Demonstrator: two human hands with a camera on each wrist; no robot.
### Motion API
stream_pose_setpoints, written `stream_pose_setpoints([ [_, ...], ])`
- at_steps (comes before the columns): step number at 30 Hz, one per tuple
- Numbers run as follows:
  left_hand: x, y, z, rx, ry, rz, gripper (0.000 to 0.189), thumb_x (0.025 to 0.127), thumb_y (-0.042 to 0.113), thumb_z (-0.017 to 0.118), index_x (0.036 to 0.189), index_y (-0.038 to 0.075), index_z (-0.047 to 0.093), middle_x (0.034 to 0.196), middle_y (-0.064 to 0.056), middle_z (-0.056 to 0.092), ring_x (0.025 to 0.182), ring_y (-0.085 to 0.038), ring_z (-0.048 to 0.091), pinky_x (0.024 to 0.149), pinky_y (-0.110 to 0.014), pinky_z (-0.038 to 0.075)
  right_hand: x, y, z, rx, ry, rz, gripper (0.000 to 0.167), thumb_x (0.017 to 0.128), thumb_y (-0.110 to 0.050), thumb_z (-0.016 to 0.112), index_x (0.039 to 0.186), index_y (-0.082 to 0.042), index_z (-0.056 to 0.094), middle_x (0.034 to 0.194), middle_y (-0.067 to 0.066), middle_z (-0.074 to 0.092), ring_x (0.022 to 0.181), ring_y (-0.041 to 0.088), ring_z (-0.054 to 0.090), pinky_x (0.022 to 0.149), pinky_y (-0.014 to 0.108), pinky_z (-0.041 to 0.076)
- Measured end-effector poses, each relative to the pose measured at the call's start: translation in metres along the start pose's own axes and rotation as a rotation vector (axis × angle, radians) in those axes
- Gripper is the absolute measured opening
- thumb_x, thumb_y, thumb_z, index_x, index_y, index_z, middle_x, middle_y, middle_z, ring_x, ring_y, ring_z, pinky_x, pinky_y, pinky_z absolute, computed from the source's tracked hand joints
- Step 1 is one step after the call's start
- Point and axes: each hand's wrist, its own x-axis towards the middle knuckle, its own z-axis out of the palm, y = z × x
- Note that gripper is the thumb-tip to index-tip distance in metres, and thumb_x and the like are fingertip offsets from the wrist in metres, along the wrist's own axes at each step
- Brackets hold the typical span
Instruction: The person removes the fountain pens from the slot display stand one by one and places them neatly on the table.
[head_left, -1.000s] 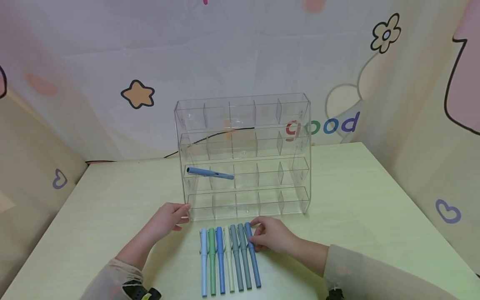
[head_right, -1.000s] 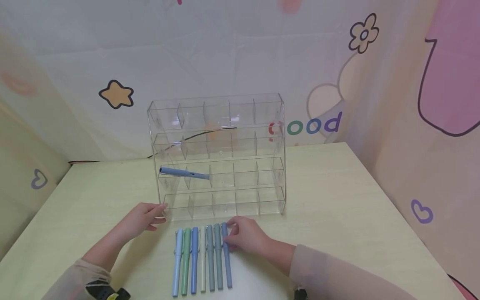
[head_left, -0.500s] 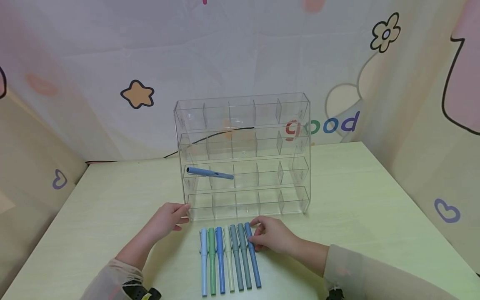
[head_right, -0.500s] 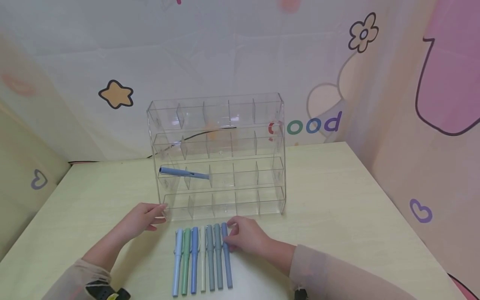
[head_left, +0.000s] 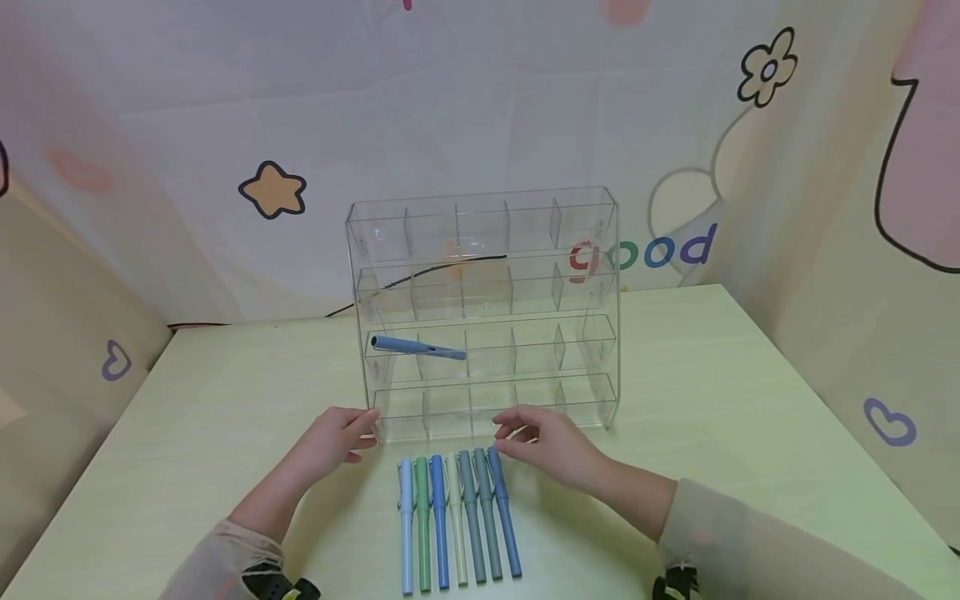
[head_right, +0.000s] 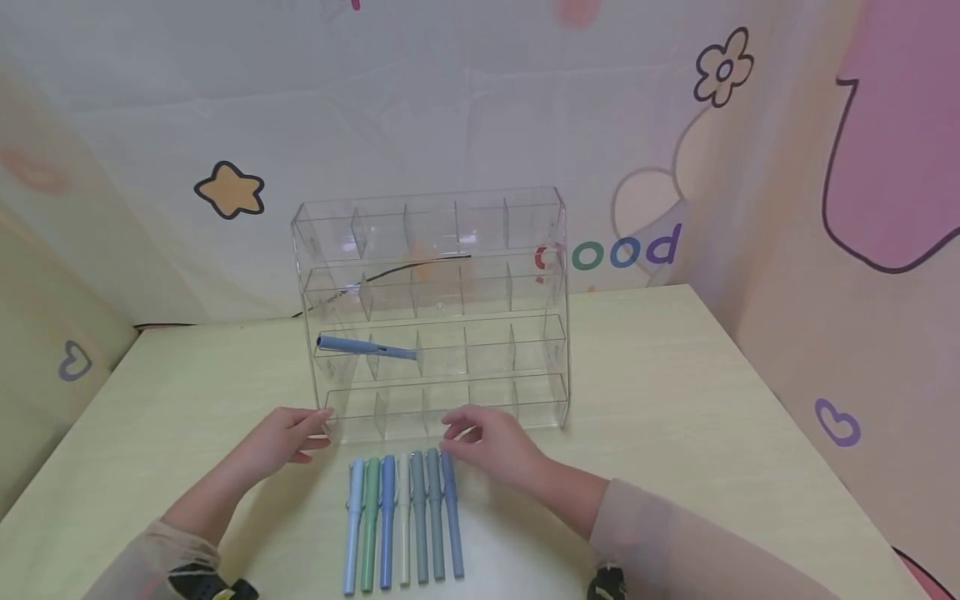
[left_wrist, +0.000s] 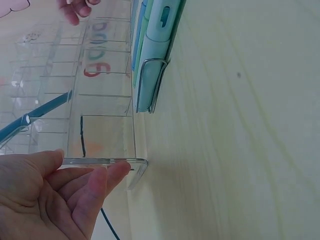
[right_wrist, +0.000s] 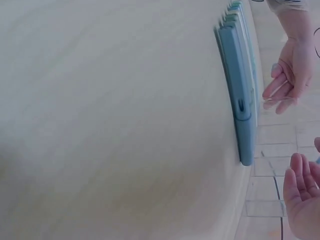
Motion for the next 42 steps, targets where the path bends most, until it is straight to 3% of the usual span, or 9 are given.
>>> stream_pose_setpoints([
  [6,0.001,-0.001,0.0,0.001,0.0,0.002,0.039,0.1,0.018,0.042,0.124,-0.012,0.052,0.118,-0.027,0.058,0.107,-0.037,0.058,0.076,-0.041,0.054,0.004,-0.008,-0.008,0.009,-0.021,-0.033,0.027,0.088,-0.014,0.065,0.112,-0.002,0.063,0.096,0.002,0.064,0.09,0.017,0.06,0.078,0.024,0.051],
  [16,0.001,-0.002,0.001,-0.003,0.003,-0.009,0.04,0.1,0.019,0.042,0.124,-0.012,0.052,0.119,-0.027,0.057,0.107,-0.038,0.058,0.076,-0.041,0.054,0.015,-0.017,-0.017,0.046,0.005,-0.075,0.027,0.088,-0.013,0.066,0.113,-0.003,0.063,0.104,0.011,0.065,0.096,0.019,0.061,0.082,0.026,0.051],
  [24,0.003,-0.003,0.001,-0.014,-0.001,-0.005,0.041,0.101,0.02,0.042,0.124,-0.012,0.052,0.119,-0.027,0.057,0.107,-0.037,0.058,0.076,-0.041,0.054,0.029,-0.025,-0.023,-0.015,0.049,-0.159,0.026,0.088,-0.016,0.066,0.112,-0.007,0.065,0.106,0.003,0.066,0.095,0.017,0.061,0.079,0.027,0.052],
  [32,0.002,-0.005,-0.002,0.0,0.0,0.002,0.041,0.101,0.019,0.041,0.123,-0.014,0.051,0.122,-0.029,0.055,0.107,-0.038,0.058,0.076,-0.042,0.054,0.053,-0.036,-0.024,-0.117,0.091,-0.295,0.024,0.087,-0.014,0.067,0.11,-0.007,0.067,0.106,0.003,0.066,0.096,0.017,0.06,0.088,0.037,0.049],
  [42,0.002,-0.004,-0.001,-0.018,0.0,-0.004,0.041,0.101,0.019,0.042,0.123,-0.013,0.051,0.121,-0.028,0.055,0.106,-0.038,0.058,0.076,-0.042,0.054,0.08,-0.055,-0.017,-0.203,0.12,-0.408,0.024,0.087,-0.014,0.066,0.11,-0.008,0.067,0.107,0.001,0.066,0.099,0.012,0.059,0.087,0.029,0.049],
])
